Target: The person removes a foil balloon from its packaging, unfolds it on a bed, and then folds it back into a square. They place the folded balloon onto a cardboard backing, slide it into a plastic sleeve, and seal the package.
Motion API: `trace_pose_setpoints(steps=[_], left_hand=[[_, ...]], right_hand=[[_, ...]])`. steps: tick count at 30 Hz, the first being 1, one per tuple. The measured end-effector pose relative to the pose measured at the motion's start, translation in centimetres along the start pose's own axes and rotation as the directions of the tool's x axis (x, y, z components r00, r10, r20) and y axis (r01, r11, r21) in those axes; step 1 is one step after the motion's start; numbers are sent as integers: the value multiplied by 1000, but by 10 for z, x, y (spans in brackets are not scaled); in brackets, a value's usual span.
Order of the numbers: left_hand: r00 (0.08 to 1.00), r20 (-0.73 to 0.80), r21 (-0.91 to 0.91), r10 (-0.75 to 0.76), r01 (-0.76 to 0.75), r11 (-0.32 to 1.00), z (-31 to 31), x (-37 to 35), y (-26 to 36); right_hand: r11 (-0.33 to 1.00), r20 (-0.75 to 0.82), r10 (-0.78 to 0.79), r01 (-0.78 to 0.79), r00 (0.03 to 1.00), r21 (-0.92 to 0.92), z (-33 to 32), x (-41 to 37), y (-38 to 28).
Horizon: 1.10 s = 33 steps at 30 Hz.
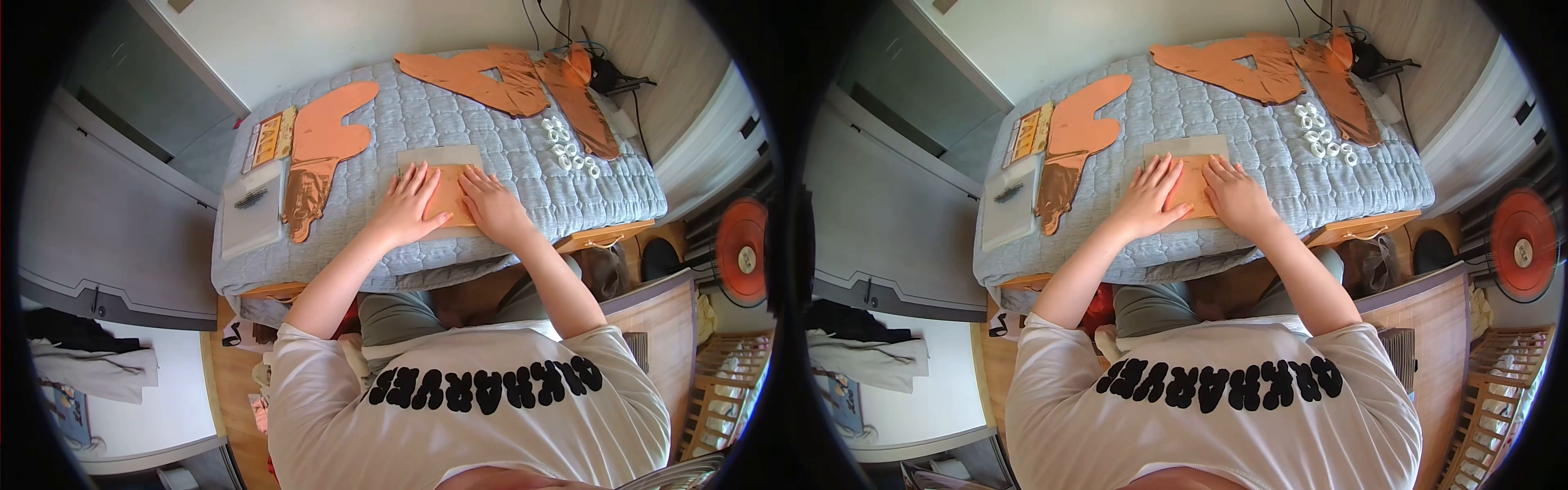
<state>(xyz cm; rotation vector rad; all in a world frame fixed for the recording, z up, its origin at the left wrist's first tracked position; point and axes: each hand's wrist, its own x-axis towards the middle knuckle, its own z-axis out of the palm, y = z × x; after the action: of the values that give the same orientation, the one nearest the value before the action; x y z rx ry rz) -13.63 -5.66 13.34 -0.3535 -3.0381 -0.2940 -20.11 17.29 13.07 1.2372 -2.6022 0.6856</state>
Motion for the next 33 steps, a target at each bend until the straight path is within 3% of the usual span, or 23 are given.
trace_pose_setpoints(steps=[5, 8, 10, 11, 13, 20, 25, 33], left_hand=[[1000, 11, 2, 24, -24, 1000, -3, 1, -2], [1000, 26, 27, 14, -14, 1000, -3, -1, -4], [999, 34, 24, 6, -7, 1000, -3, 0, -3], [1000, 32, 24, 2, -3, 1000, -2, 0, -4], [999, 25, 31, 22, -23, 999, 0, -1, -6], [1000, 11, 78, 26, -26, 997, -6, -2, -3], [998, -30, 62, 47, -45, 997, -1, -3, -7], [999, -20, 21, 36, -36, 999, -7, -8, -16]], right_hand=[[999, -90, -46, 44, 995, -33, 18, 6, -11], [996, -130, -24, 35, 991, 81, 12, 5, -15], [988, -93, 119, -108, 989, 114, -8, -2, -24], [988, -92, 114, -104, 989, 114, -8, -5, -25], [986, -27, 166, -166, 986, -7, -8, -10, -26], [987, -121, 70, -52, 990, 150, 14, -1, -26], [999, 72, 51, -52, 996, 14, -11, -6, -30], [986, 69, 9, -20, 998, 163, -3, 1, -24]])
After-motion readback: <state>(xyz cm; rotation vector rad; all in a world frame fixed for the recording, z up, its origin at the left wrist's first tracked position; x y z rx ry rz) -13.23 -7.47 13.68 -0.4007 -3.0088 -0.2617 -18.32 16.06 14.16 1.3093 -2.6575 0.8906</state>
